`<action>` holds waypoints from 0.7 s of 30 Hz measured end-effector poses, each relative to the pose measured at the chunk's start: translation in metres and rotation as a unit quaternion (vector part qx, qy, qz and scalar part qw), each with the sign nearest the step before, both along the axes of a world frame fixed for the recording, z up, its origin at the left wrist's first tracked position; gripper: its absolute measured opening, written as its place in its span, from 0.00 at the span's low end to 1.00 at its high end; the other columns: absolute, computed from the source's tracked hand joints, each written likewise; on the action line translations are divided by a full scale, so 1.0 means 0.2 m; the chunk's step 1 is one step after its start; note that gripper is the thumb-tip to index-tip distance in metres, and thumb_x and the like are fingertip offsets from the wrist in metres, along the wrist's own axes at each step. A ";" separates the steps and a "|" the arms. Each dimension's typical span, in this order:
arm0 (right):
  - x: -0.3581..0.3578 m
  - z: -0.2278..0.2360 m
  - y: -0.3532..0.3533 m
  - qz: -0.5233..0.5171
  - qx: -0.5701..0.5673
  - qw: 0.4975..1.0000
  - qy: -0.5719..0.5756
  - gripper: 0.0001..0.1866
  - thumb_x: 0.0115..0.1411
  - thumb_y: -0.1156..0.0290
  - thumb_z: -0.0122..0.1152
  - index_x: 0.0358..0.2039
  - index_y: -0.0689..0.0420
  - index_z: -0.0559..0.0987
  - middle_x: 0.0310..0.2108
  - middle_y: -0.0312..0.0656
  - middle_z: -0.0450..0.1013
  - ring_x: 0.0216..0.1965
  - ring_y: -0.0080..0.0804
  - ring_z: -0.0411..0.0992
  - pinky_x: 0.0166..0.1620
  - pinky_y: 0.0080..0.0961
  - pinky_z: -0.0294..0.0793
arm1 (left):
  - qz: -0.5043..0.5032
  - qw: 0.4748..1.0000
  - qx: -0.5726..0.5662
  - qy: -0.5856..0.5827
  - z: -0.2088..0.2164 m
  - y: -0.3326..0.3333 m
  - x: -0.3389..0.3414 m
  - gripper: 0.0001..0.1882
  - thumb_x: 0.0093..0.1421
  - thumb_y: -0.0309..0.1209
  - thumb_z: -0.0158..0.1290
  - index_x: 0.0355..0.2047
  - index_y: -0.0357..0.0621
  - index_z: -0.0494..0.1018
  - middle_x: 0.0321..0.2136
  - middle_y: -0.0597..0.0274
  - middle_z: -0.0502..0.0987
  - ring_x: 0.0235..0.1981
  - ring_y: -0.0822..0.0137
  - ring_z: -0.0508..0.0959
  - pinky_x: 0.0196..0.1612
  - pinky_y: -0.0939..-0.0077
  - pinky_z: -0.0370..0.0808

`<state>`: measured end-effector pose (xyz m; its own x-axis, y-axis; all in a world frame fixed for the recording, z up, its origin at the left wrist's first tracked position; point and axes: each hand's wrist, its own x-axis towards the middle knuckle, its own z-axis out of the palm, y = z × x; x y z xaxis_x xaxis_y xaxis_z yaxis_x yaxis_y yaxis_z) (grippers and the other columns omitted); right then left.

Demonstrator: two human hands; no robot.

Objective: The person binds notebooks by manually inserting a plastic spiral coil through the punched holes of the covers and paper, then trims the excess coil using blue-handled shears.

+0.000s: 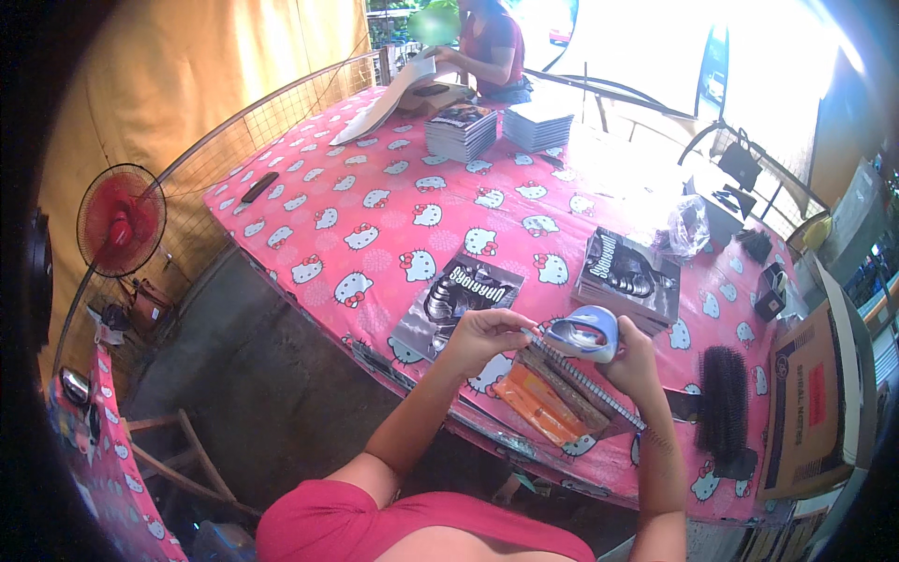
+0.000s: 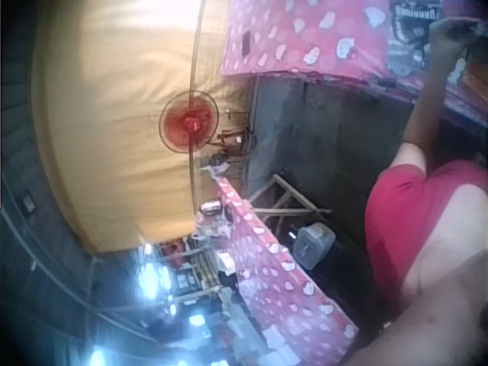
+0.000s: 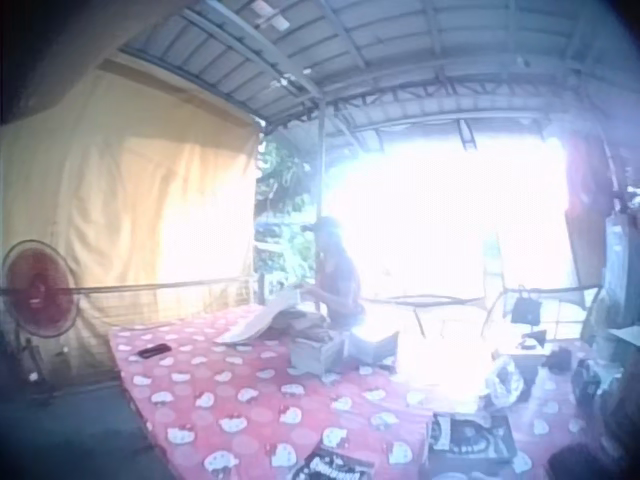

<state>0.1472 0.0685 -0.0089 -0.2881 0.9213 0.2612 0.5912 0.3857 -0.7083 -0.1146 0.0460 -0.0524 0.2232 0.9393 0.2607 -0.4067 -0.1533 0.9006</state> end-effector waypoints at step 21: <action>0.21 -0.34 -0.10 -0.158 0.049 0.966 -0.198 0.20 0.46 0.71 0.65 0.39 0.61 0.70 0.47 0.54 0.69 0.48 0.56 0.68 0.46 0.41 0.71 | -0.021 0.998 -0.057 -0.014 0.05 0.02 0.01 0.08 0.57 0.23 0.60 0.37 0.38 0.75 0.32 0.61 0.80 0.34 0.76 0.78 0.39 0.83 0.77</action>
<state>0.1887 0.0490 -0.0763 -0.0917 0.9559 0.2790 0.9077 0.1955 -0.3713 -0.1127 0.0501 -0.0424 0.2568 0.9533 0.1590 -0.4353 -0.0328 0.8997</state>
